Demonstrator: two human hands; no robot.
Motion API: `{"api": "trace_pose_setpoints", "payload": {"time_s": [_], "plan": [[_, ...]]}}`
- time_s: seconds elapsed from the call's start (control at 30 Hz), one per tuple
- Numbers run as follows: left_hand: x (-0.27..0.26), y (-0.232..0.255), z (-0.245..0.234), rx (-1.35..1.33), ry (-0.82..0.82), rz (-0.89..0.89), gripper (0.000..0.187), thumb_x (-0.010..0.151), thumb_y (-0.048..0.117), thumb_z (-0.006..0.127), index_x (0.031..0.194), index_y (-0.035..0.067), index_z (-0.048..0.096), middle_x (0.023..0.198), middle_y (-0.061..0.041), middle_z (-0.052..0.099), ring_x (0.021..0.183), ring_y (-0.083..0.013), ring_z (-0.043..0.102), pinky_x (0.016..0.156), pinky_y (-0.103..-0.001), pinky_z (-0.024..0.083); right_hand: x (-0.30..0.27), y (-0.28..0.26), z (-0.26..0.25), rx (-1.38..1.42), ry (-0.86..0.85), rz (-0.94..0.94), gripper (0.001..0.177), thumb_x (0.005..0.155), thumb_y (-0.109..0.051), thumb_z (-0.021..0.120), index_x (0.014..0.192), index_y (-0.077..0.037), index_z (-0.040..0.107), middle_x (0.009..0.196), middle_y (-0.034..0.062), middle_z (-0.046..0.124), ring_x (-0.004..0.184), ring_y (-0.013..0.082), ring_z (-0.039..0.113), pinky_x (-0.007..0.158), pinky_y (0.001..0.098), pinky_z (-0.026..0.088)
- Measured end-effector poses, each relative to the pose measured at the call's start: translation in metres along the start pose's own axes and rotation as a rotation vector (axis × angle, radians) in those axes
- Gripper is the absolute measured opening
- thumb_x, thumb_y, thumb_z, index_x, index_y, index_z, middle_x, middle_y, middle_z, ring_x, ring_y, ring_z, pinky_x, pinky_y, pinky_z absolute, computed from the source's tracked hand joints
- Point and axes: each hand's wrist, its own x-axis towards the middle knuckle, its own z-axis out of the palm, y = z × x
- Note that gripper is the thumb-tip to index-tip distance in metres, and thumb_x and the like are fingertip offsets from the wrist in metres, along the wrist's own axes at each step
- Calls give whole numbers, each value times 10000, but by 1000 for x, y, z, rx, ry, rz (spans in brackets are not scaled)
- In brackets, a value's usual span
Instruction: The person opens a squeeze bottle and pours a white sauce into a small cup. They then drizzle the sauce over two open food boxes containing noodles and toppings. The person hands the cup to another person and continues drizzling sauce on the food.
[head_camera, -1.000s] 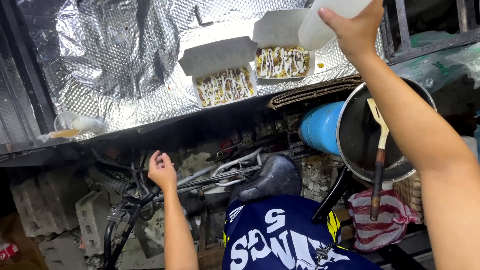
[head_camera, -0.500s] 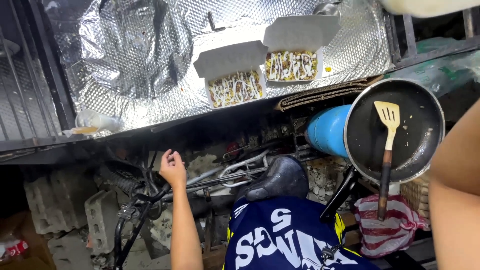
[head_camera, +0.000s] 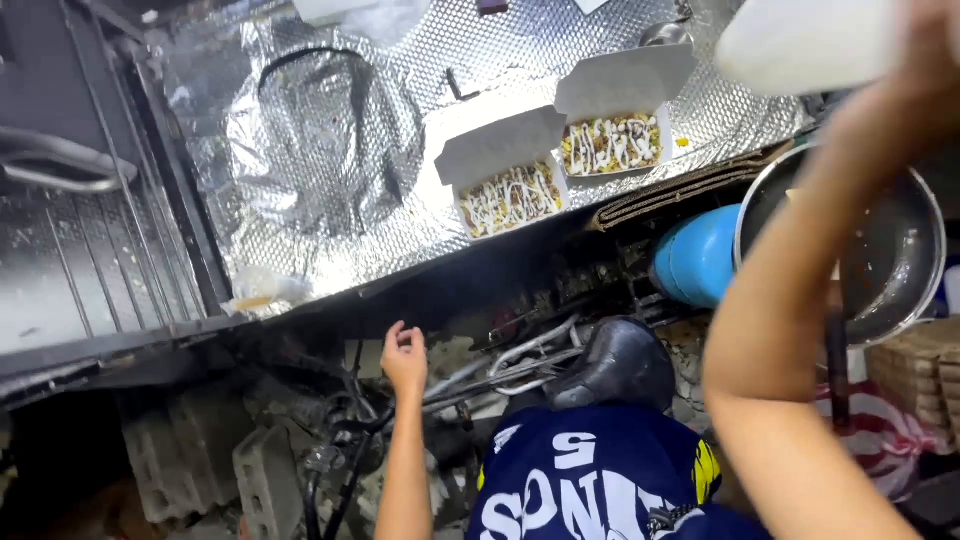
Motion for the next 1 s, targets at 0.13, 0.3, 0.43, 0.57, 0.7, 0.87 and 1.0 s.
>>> {"api": "trace_pose_setpoints", "payload": {"time_s": [0.13, 0.3, 0.43, 0.57, 0.7, 0.87, 1.0], "plan": [[9, -12, 7, 67, 88, 237, 401, 871, 264, 717, 1243, 116, 715, 926, 35, 752, 556, -123, 644, 748, -304, 540, -158, 5, 92, 358, -278, 153, 1200, 761, -58, 1168, 1587, -67, 298, 1577, 168, 479, 1448, 271, 533, 1254, 430, 408], [-9, -10, -5, 51, 0, 100, 413, 902, 247, 684, 1289, 102, 698, 943, 23, 747, 593, -125, 626, 750, -315, 541, -131, -73, 42, 440, -374, 104, 1022, 906, 77, 1034, 1570, -128, 284, 1561, 212, 472, 1447, 390, 541, 1236, 541, 497], [-4, -1, 1, -16, -14, 91, 428, 896, 240, 682, 1294, 85, 697, 942, 29, 744, 561, -104, 600, 737, -293, 530, -150, -22, 88, 409, -326, 103, 1005, 790, 32, 1089, 1523, -72, 411, 1486, 183, 562, 1378, 313, 568, 1183, 458, 441], [-5, -7, 1, 0, -8, 98, 392, 908, 211, 671, 1277, 79, 703, 960, 18, 749, 560, -111, 613, 713, -296, 522, -134, -46, 77, 495, -335, 116, 876, 939, 8, 982, 1529, -123, 347, 1484, 206, 540, 1383, 397, 566, 1169, 566, 526], [-3, -5, 7, -50, 19, 148, 362, 891, 182, 691, 1239, 85, 716, 925, 14, 743, 524, -96, 574, 688, -274, 515, -131, -40, 88, 637, -327, 166, 919, 957, 44, 998, 1565, -145, 335, 1522, 201, 531, 1413, 398, 559, 1184, 577, 533], [-8, 4, -4, -26, -17, 95, 362, 922, 187, 679, 1265, 75, 705, 951, 10, 737, 521, -84, 545, 687, -286, 504, -155, -61, 94, 562, -321, 241, 850, 918, 42, 985, 1503, -110, 387, 1435, 208, 575, 1332, 393, 610, 1145, 543, 575], [-10, 11, -8, -26, -48, 39, 366, 933, 189, 664, 1278, 71, 693, 978, 2, 730, 559, -92, 573, 677, -287, 515, -167, -62, 102, 618, -314, 266, 841, 926, 20, 976, 1510, -131, 390, 1451, 193, 556, 1354, 385, 586, 1148, 547, 561]]}}
